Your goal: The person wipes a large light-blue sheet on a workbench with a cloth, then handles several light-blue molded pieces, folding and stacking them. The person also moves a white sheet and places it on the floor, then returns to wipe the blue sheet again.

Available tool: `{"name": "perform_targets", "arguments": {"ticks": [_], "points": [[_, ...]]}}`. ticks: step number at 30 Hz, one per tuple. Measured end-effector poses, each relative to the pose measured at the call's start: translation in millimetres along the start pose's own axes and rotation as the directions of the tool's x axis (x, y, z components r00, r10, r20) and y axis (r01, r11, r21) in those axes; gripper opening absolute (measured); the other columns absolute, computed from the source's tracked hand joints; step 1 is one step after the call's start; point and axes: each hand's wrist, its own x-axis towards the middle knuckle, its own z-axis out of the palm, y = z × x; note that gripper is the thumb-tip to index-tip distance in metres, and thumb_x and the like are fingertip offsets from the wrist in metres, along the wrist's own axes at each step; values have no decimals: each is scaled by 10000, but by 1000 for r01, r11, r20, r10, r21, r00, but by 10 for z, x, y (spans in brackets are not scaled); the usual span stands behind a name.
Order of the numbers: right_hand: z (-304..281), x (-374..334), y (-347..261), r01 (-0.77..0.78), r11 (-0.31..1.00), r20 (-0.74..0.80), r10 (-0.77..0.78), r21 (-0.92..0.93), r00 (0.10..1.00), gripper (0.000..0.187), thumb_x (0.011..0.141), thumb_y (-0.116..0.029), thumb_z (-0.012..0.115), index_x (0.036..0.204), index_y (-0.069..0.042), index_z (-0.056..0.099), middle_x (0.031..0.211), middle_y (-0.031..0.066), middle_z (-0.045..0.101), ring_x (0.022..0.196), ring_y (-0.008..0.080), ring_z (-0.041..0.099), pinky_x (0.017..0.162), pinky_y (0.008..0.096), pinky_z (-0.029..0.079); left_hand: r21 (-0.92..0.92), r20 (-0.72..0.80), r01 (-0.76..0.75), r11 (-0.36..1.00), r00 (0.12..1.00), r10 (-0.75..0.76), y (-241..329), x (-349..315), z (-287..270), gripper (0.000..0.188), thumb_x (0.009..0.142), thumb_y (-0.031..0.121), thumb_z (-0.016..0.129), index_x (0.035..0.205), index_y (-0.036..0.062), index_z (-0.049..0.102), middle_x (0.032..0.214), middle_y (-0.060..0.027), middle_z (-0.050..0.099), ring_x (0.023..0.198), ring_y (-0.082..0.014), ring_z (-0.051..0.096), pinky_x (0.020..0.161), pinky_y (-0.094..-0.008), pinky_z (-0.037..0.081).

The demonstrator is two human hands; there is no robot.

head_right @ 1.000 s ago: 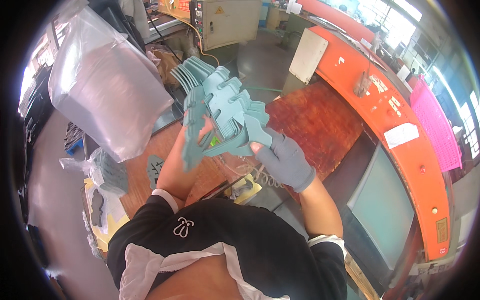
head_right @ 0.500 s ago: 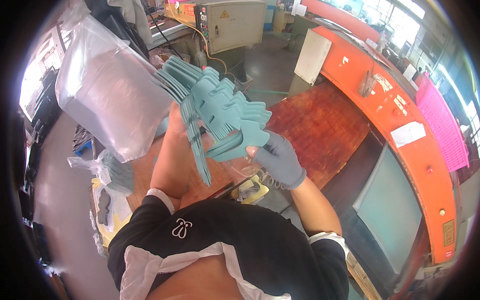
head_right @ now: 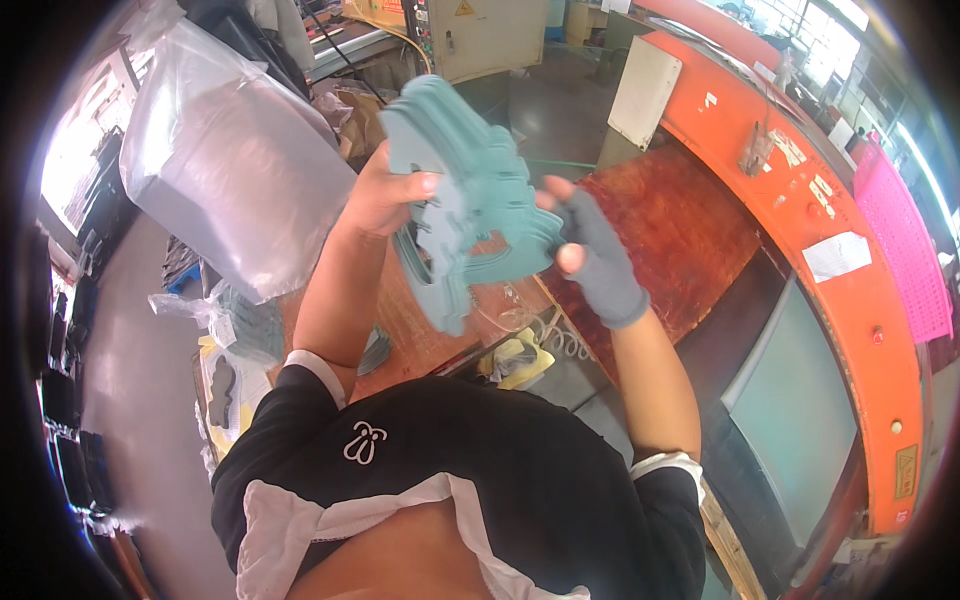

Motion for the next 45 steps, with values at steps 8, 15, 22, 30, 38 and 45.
{"name": "perform_targets", "arguments": {"ticks": [8, 15, 22, 30, 38, 45], "points": [[337, 162, 4, -163, 974, 89, 179, -158, 980, 695, 747, -299, 701, 1293, 16, 409, 1172, 108, 529, 1091, 169, 495, 916, 326, 419, 467, -99, 164, 869, 986, -132, 137, -102, 128, 495, 724, 192, 743, 1128, -28, 561, 1010, -83, 624, 935, -160, 578, 850, -316, 451], [431, 350, 181, -122, 978, -66, 113, -171, 991, 723, 685, -186, 753, 1278, 14, 389, 1173, 118, 524, 1079, 181, 512, 898, 337, 448, 408, -177, 254, 877, 964, -197, 95, -132, 94, 524, 704, 230, 735, 1127, -26, 560, 1009, -97, 621, 932, -174, 580, 842, -325, 445], [465, 375, 401, -166, 953, -122, 138, -255, 983, 529, 748, -184, 690, 1196, 3, 479, 1049, 96, 596, 975, 166, 568, 847, 328, 467, 239, -181, 308, 921, 946, -269, -142, -190, -146, 570, 701, 245, 736, 1165, -20, 536, 1048, -107, 611, 955, -183, 578, 860, -332, 440], [539, 337, 467, -247, 806, -165, 187, -538, 968, 401, 798, -207, 663, 1091, 22, 514, 997, 92, 625, 894, 155, 598, 788, 308, 481, 140, -263, 288, 947, 933, -245, -809, -444, -442, 655, 683, 293, 786, 1185, -30, 518, 1080, -130, 609, 992, -194, 573, 891, -333, 440], [1093, 247, -187, 127, 564, 296, 218, -816, 930, 492, 819, -235, 642, 1206, 4, 455, 984, 98, 613, 884, 204, 612, 721, 351, 494, -598, 164, 119, 793, 986, -24, -977, -606, -424, 520, 670, 316, 781, 1018, 31, 520, 858, -120, 600, 797, -253, 618, 777, -418, 507], [529, 709, 29, -485, 870, 276, 490, -92, 827, 482, 794, -281, 629, 1143, 32, 520, 1020, 91, 587, 947, 192, 574, 813, 298, 468, -930, 286, 195, 312, 915, 283, -1030, -603, 260, 337, 834, 333, 611, 996, 66, 485, 778, -57, 533, 695, -210, 558, 799, -439, 460]]}}
